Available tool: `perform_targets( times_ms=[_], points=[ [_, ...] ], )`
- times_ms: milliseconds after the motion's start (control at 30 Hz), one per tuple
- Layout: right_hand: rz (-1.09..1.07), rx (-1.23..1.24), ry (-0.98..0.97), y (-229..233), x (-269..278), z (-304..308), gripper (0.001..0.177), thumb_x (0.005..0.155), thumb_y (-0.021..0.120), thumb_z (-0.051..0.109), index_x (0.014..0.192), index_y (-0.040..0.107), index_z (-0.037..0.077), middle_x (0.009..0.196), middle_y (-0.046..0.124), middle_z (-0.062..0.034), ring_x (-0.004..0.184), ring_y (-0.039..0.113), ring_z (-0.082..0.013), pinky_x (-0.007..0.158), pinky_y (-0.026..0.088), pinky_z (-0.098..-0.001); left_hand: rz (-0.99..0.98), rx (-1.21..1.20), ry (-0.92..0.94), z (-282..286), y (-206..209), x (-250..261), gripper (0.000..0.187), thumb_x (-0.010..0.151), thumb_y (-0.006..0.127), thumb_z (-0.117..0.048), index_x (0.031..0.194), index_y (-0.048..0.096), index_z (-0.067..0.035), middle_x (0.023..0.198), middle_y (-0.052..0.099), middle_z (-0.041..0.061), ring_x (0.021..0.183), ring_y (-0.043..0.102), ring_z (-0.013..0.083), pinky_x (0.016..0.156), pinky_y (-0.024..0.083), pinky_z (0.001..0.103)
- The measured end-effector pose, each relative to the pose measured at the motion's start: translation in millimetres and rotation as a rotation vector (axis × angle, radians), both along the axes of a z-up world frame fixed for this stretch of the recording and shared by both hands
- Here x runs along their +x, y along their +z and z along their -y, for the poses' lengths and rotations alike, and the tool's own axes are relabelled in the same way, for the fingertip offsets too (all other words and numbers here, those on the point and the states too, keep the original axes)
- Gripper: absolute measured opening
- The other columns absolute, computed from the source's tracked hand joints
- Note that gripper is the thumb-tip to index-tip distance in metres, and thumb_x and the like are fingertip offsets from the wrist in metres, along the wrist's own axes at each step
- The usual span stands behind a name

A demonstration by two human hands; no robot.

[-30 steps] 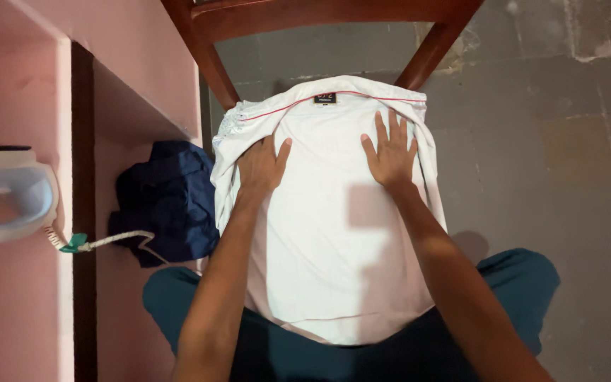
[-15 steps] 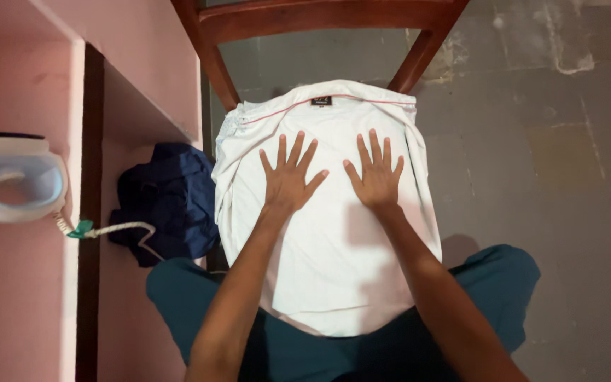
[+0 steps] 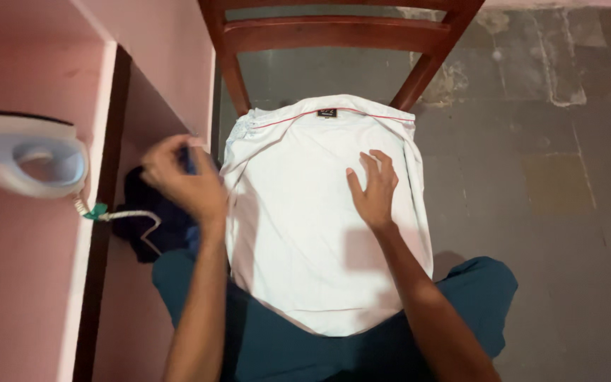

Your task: The person irons a white shirt laid out on a chair. They smooth the fabric with their hands, then use a handheld iron to press the shirt repeatedly, moving the iron across different sections.

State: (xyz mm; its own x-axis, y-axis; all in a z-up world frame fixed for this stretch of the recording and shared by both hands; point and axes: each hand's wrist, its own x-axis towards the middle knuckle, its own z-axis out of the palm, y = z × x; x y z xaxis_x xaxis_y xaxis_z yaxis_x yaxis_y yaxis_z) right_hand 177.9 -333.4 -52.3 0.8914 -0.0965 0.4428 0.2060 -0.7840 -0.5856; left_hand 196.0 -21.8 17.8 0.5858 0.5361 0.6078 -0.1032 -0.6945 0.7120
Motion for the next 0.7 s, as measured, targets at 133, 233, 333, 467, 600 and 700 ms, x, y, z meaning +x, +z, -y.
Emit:
perform_targets(
  times_ms=[133,233,333,467,600,700],
  points=[
    [-0.010,-0.002,0.040,-1,-6,5,0.042,0.095,0.074,0.024,0.129,0.063,0.001,0.137,0.050,-0.0182,0.130,0.049,-0.0346,0.108,0.035,-0.0514,0.100,0.166,0.552,-129,-13,-11,0.078,0.100,0.084,-0.037,0.148,0.037,0.003,0.142,0.042,0.020,0.142,0.042,0.0364,0.118,0.036,0.060],
    [0.006,-0.029,0.063,-11,-7,7,0.043,0.094,0.074,0.025,0.128,0.063,0.001,0.137,0.050,-0.0188,0.131,0.049,-0.0350,0.107,0.034,-0.0526,-0.007,0.315,0.824,-202,-26,-12,0.107,0.083,0.090,-0.048,0.142,0.031,0.018,0.138,0.041,0.031,0.131,0.039,0.0495,0.106,0.035,0.067],
    [0.002,-0.043,0.074,-26,-9,7,0.045,0.094,0.074,0.026,0.129,0.062,0.000,0.137,0.049,-0.0195,0.130,0.049,-0.0351,0.106,0.034,-0.0516,0.109,-0.017,0.462,-219,-29,-7,0.077,0.093,0.091,-0.038,0.129,0.045,0.012,0.132,0.054,0.027,0.121,0.060,0.0412,0.102,0.051,0.055],
    [-0.004,-0.099,0.083,-40,-12,6,0.044,0.095,0.073,0.026,0.128,0.062,-0.001,0.137,0.049,-0.0206,0.127,0.049,-0.0357,0.107,0.032,-0.0536,0.097,-0.170,0.189,-214,-2,-10,0.043,0.103,0.079,-0.019,0.131,0.059,0.007,0.127,0.070,0.019,0.112,0.078,0.0295,0.093,0.064,0.039],
    [0.008,-0.117,0.095,-40,-13,9,0.042,0.097,0.071,0.026,0.128,0.062,-0.001,0.137,0.048,-0.0213,0.127,0.049,-0.0375,0.108,0.033,-0.0536,0.206,-0.357,-0.072,-209,22,-4,0.043,0.103,0.075,-0.018,0.131,0.052,0.005,0.123,0.066,0.016,0.103,0.075,0.0203,0.085,0.064,0.032],
    [-0.005,-0.075,0.109,-35,-13,11,0.041,0.099,0.069,0.026,0.128,0.062,-0.002,0.138,0.048,-0.0222,0.127,0.049,-0.0380,0.105,0.036,-0.0526,0.185,-0.266,-0.163,-202,33,-9,0.036,0.112,0.072,-0.015,0.133,0.054,0.007,0.114,0.071,0.015,0.091,0.073,0.0166,0.074,0.063,0.031]
  ],
)
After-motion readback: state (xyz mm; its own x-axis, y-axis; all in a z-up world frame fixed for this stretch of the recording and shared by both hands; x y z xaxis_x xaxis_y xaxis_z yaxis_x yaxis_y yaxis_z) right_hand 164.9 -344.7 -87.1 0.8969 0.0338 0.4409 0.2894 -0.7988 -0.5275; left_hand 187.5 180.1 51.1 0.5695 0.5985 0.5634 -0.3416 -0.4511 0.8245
